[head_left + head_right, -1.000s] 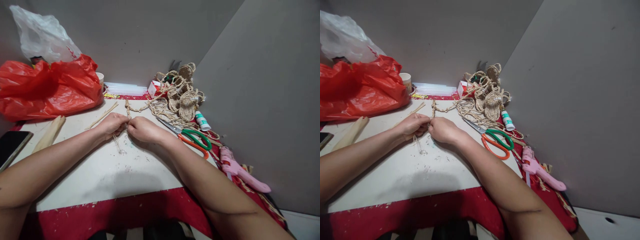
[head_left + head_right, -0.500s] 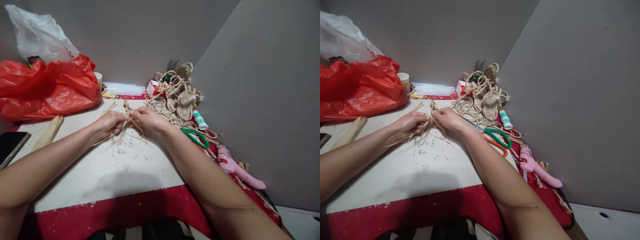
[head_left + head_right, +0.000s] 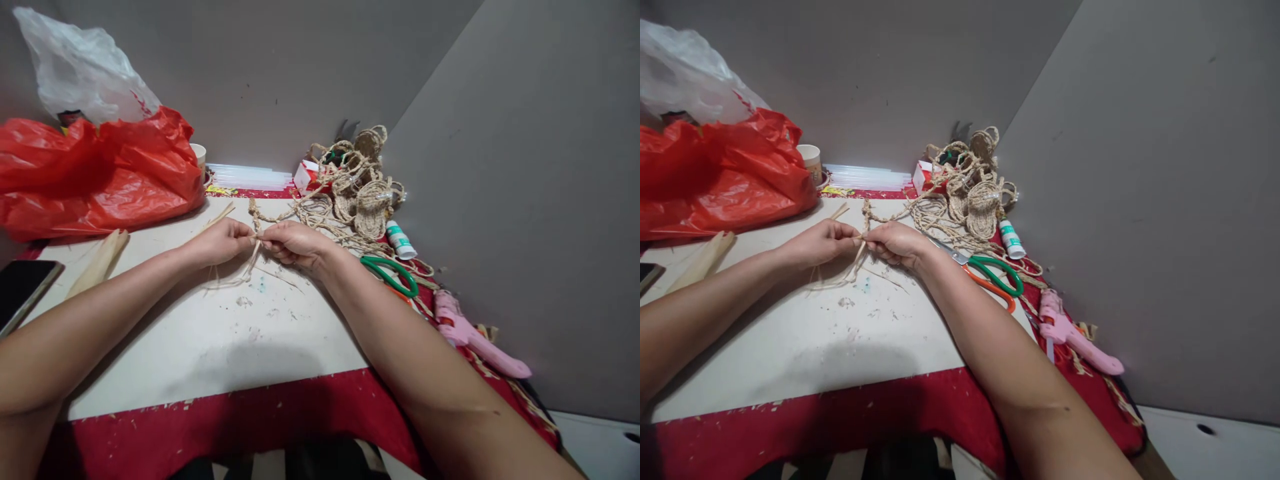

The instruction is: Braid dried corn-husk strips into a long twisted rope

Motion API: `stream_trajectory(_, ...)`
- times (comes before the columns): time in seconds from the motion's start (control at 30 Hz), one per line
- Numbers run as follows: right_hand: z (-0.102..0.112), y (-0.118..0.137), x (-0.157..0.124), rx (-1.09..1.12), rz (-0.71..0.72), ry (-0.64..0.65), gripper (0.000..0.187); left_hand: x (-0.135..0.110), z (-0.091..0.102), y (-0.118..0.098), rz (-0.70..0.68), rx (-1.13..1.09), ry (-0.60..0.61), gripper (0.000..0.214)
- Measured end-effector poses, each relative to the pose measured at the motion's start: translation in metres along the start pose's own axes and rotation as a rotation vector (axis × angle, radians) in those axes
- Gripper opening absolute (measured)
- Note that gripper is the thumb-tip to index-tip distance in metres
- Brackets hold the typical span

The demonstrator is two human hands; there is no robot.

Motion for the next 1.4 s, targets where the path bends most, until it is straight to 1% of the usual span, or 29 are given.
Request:
stream_trajectory(0.1,-0.004,0.002,-0.001,0.006,0.001,-0.06,0.023,-0.002,0.006,-0.006,-0.037,0.186,-0.012,0.018)
stream_trajectory(0.2,-0.01,0.003,-0.002,0.036,0.004,-0.104,0.021,-0.006,0.002,-0.013,-0.062,0.377,-0.038,0.021)
stream_trajectory(0.3,-0.016,0.002,-0.002,0.109,0.016,-0.114,0.025,-0.014,-0.009,-0.017,-0.1,0.602,-0.086,0.024)
stream_trajectory(0.4,-0.02,0.0,-0.002,0.154,0.006,-0.106,0.032,-0.02,-0.021,-0.016,-0.073,0.833,-0.112,0.028)
stream_trajectory(0.5,-0.02,-0.001,-0.002,0.157,-0.004,-0.1,0.034,-0.026,-0.032,-0.017,-0.025,0.96,-0.078,0.032)
stream_trajectory(0.57,-0.016,0.0,-0.003,0.159,-0.016,-0.051,0.029,-0.032,-0.04,-0.02,-0.039,0.979,-0.038,0.031)
stream_trajectory(0.63,-0.011,0.001,-0.003,0.162,-0.038,0.014,0.018,-0.039,-0.047,-0.027,-0.089,0.951,0.052,0.029)
stream_trajectory(0.67,-0.007,0.002,-0.003,0.165,-0.05,0.043,0.013,-0.042,-0.049,-0.031,-0.118,0.916,0.131,0.028)
stream_trajectory(0.73,-0.001,0.003,-0.003,0.175,-0.059,0.085,0.009,-0.047,-0.047,-0.039,-0.158,0.806,0.288,0.028)
stream_trajectory(0.77,0.002,0.003,-0.003,0.185,-0.053,0.099,0.009,-0.046,-0.042,-0.042,-0.168,0.738,0.309,0.029)
stream_trajectory(0.8,0.005,0.003,-0.003,0.198,-0.041,0.11,0.009,-0.043,-0.035,-0.043,-0.172,0.667,0.274,0.029)
stream_trajectory(0.83,0.007,0.003,-0.003,0.209,-0.032,0.121,0.009,-0.038,-0.026,-0.043,-0.174,0.596,0.163,0.027)
stream_trajectory(0.9,0.01,0.002,-0.002,0.223,-0.019,0.142,0.01,-0.025,-0.009,-0.036,-0.187,0.446,-0.201,0.02)
stream_trajectory(0.93,0.01,0.002,-0.002,0.223,-0.019,0.15,0.01,-0.017,-0.002,-0.03,-0.188,0.363,-0.332,0.016)
stream_trajectory(0.97,0.011,0.001,-0.001,0.219,-0.02,0.158,0.009,-0.011,0.001,-0.023,-0.162,0.254,-0.371,0.012)
stream_trajectory(1.0,0.011,0.001,-0.001,0.21,-0.02,0.167,0.009,-0.005,0.0,-0.016,-0.097,0.114,-0.311,0.01)
stream_trajectory(1.03,0.01,0.0,0.0,0.198,-0.018,0.175,0.01,0.0,-0.003,-0.01,-0.022,-0.036,-0.223,0.009)
stream_trajectory(1.1,0.01,-0.001,0.0,0.166,-0.015,0.185,0.012,0.003,-0.013,-0.003,0.119,-0.295,-0.057,0.012)
stream_trajectory(1.13,0.01,-0.001,0.0,0.148,-0.014,0.185,0.013,0.003,-0.018,-0.002,0.17,-0.376,-0.009,0.014)
stream_trajectory(1.17,0.009,-0.001,0.0,0.13,-0.014,0.181,0.013,0.003,-0.021,-0.001,0.201,-0.415,0.01,0.016)
stream_trajectory(1.2,0.009,-0.002,0.0,0.111,-0.013,0.175,0.013,0.001,-0.023,-0.002,0.217,-0.416,0.009,0.016)
stream_trajectory(1.27,0.009,-0.001,-0.001,0.066,-0.004,0.162,0.012,0.0,-0.022,-0.003,0.209,-0.34,-0.03,0.016)
stream_trajectory(1.33,0.009,-0.001,-0.002,0.002,0.017,0.146,0.013,0.0,-0.018,-0.002,0.163,-0.244,-0.063,0.016)
stream_trajectory(1.4,0.01,-0.001,-0.003,-0.089,0.058,0.126,0.016,0.002,-0.013,0.0,0.1,-0.169,-0.067,0.016)
Point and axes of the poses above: each hand's wrist, its own x-axis towards the middle knuckle, its own z-axis out of the back of the hand, y = z × x, the point moved 1 cm from there along x, towards the middle knuckle, and after that the axes turned 2 degrees about -z, right-handed, at the moved point
